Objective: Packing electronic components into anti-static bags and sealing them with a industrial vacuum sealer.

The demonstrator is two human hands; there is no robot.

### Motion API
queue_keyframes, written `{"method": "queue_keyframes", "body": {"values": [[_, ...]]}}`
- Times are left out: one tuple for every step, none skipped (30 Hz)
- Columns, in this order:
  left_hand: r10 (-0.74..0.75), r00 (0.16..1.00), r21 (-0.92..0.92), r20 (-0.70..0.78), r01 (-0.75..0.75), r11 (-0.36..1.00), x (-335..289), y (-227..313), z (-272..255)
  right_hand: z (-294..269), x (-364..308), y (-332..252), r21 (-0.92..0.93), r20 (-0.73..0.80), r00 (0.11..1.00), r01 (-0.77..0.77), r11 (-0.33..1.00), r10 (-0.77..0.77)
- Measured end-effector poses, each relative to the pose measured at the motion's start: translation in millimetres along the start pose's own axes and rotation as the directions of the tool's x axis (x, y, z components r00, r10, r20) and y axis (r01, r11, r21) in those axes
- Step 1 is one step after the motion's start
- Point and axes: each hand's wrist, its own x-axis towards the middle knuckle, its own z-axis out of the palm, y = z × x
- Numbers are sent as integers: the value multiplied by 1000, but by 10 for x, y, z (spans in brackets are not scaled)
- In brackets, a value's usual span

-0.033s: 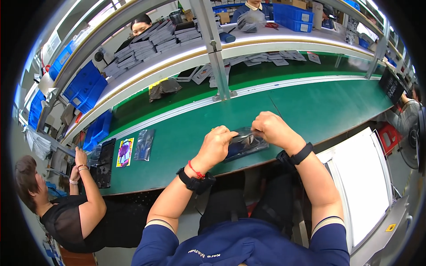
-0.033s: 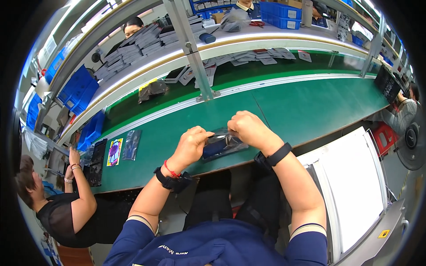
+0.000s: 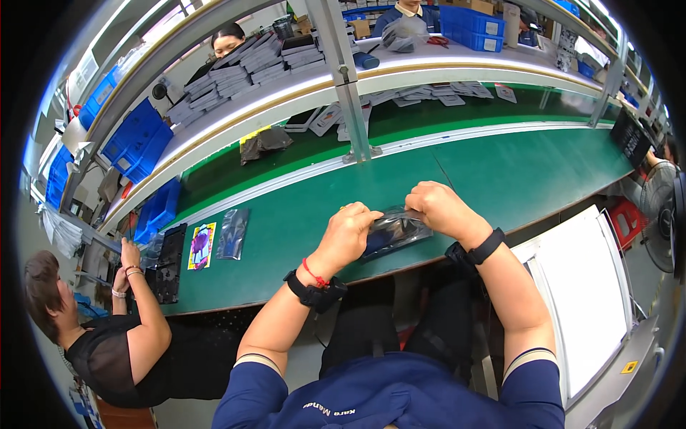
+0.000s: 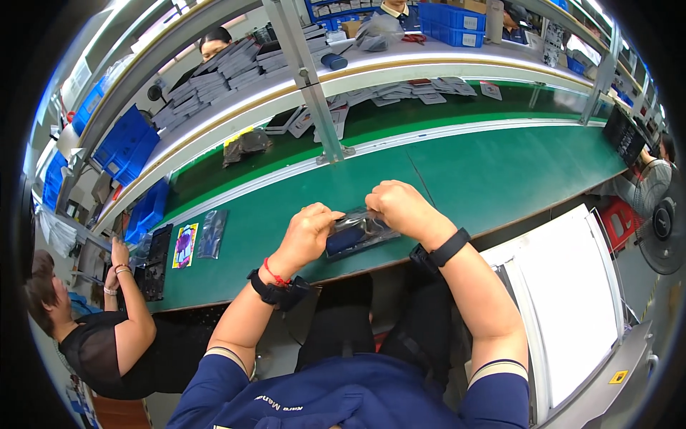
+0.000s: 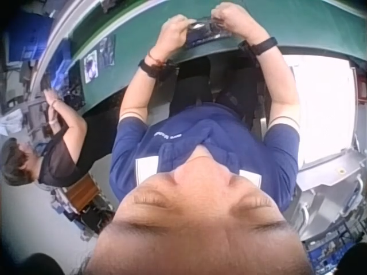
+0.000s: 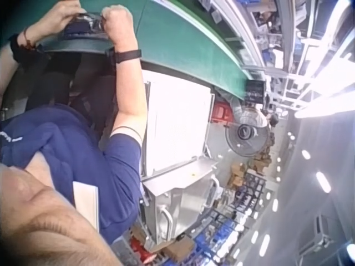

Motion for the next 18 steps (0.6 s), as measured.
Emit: {"method": "queue_keyframes", "body": {"values": [[19,1000,12,-22,-18,1000,-3,10,-20,-20,10,-22,0,-1,1000,0,1000,0],[38,998,24,-44,-37,999,-1,7,-33,-48,16,-60,-44,-71,996,55,997,-58],[37,998,25,-44,-36,999,-5,-3,-44,-66,26,-100,-91,-137,983,107,990,-119],[39,997,17,-72,-38,999,-7,-20,-52,-41,37,-98,-91,-137,983,107,990,-119],[40,994,9,-101,-40,999,-11,-34,-60,9,47,-82,-116,-177,973,130,985,-149],[46,994,10,-104,-45,999,-9,-46,-56,41,68,-35,-149,-218,959,152,977,-182],[69,995,20,-74,-67,998,-32,-44,-49,85,38,-15,-158,-228,953,164,974,-197],[91,995,30,-43,-90,995,-40,-45,-44,113,1,-10,-168,-238,948,176,970,-213],[85,992,4,-89,-85,996,-64,-12,-65,23,-7,-92,-138,-256,949,150,979,-182],[83,993,5,-88,-83,997,-51,-4,-94,21,13,-95,-135,-256,949,151,979,-182],[62,996,13,-60,-62,998,-19,-10,-129,15,50,-87,-112,-237,957,145,983,-168],[49,998,20,-35,-49,999,34,-31,-140,-6,84,-60,-97,-219,963,136,986,-155],[56,998,19,-35,-55,998,39,-37,-148,-34,95,-64,-103,-222,963,134,986,-154],[-66,997,-113,42,70,991,26,-37,-157,-80,100,-80,-45,-214,968,120,992,-127],[-177,974,-232,140,206,951,11,-42,-165,-124,99,-114,18,-204,974,102,995,-96],[-174,974,-232,143,204,951,6,-55,-191,-185,129,-164,18,-208,974,99,995,-93],[-235,934,-403,268,331,853,5,-64,-215,-277,172,-222,6,-116,988,104,995,-102],[-261,878,-539,401,456,708,9,-62,-241,-376,200,-287,-8,-23,994,105,994,-105]]}}
